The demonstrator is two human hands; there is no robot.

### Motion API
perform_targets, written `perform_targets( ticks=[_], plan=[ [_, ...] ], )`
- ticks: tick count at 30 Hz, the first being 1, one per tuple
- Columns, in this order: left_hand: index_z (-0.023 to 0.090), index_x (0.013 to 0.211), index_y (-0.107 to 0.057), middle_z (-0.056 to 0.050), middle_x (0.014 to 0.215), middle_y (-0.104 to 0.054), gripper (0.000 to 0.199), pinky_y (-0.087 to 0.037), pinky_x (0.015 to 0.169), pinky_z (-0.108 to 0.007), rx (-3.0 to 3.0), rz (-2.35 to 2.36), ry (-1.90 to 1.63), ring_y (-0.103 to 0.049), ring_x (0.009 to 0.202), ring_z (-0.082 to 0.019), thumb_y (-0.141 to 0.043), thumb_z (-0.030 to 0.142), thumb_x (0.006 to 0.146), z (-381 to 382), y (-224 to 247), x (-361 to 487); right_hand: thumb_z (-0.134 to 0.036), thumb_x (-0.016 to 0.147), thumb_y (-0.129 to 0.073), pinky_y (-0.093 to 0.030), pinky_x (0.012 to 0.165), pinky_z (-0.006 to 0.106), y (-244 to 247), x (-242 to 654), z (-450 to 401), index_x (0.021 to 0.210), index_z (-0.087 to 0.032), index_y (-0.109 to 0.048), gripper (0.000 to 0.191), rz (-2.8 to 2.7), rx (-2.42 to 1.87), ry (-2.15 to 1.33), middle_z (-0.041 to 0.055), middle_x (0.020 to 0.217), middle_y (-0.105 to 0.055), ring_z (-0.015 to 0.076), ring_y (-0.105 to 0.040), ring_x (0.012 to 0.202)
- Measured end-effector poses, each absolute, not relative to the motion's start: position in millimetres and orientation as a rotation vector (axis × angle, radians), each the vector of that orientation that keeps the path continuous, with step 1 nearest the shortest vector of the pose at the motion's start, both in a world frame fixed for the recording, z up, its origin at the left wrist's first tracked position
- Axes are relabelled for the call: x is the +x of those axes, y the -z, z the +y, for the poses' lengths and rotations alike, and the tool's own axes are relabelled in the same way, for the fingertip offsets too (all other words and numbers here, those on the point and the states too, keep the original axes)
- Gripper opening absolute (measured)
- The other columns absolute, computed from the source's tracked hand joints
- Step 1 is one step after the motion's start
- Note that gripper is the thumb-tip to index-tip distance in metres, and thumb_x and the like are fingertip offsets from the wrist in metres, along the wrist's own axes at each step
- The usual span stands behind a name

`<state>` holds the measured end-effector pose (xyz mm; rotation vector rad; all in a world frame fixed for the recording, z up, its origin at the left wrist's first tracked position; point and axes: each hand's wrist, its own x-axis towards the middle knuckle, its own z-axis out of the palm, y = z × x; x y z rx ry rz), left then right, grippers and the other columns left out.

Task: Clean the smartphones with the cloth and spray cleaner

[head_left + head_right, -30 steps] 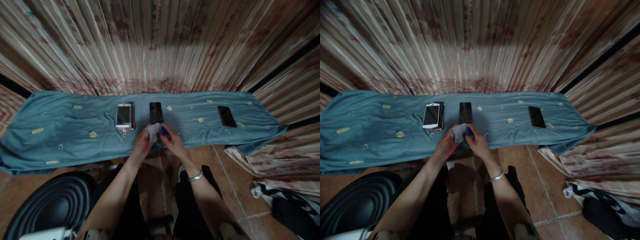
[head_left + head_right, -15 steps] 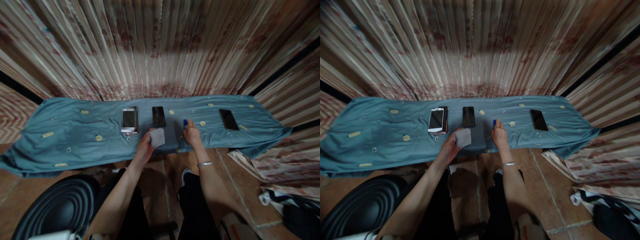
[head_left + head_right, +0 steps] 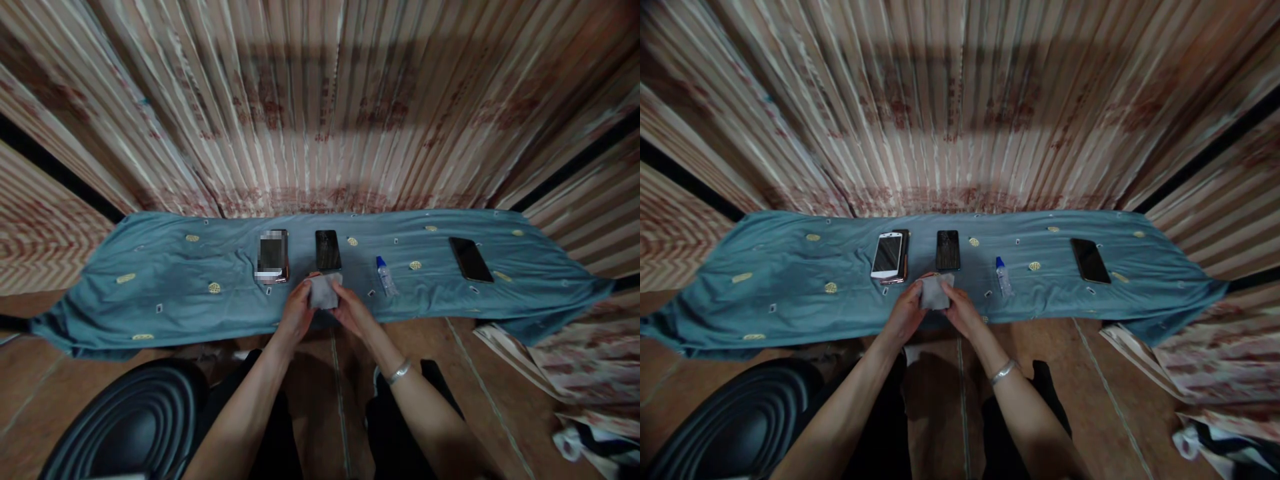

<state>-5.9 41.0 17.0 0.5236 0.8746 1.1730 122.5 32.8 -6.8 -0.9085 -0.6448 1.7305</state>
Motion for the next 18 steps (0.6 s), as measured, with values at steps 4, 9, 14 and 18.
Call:
perform_targets(
  ticks=[4,9,14,18],
  plan=[
    [0.014,0.107,-0.069,-0.01,0.099,-0.075,0.042,-0.052,0.09,-0.035,0.63,0.914,-1.223,-0.069,0.096,-0.023,-0.071,0.041,0.074,43.5,-9.1,-4.0,-0.041,0.06,-0.09,-0.053,0.066,0.025,7.7,112.0,31.7,0.083,-0.018,-0.073,0.037,-0.402,-0.845,-1.699,0.0013,0.079,-0.077,0.0155,-0.069,0.072],
    [0.018,0.121,-0.065,-0.011,0.119,-0.071,0.049,-0.045,0.105,-0.041,0.957,1.177,-1.306,-0.065,0.111,-0.024,-0.07,0.04,0.077,48.5,-8.4,-22.6,-0.035,0.063,-0.088,-0.057,0.066,0.028,9.6,114.7,34.8,0.082,-0.019,-0.073,0.029,-0.331,-0.874,-1.642,0.0014,0.081,-0.078,0.0172,-0.071,0.074],
    [0.021,0.141,-0.049,-0.015,0.156,-0.042,0.069,-0.021,0.122,-0.049,1.575,1.688,-1.454,-0.03,0.149,-0.03,-0.07,0.035,0.077,69.6,-12.7,-72.8,-0.03,0.066,-0.086,-0.06,0.069,0.031,9.2,123.0,34.9,0.08,-0.018,-0.072,0.023,-0.295,-0.889,-1.636,0.0029,0.078,-0.078,0.0184,-0.073,0.072],
    [0.012,0.149,-0.034,-0.025,0.16,-0.03,0.093,-0.018,0.122,-0.053,1.572,1.908,-1.36,-0.022,0.151,-0.037,-0.075,0.042,0.071,92.4,-7.0,-91.9,-0.03,0.067,-0.086,-0.059,0.064,0.028,7.0,123.5,32.8,0.079,-0.017,-0.072,0.022,-0.328,-0.882,-1.665,0.0036,0.075,-0.077,0.0188,-0.073,0.069]
  ],
)
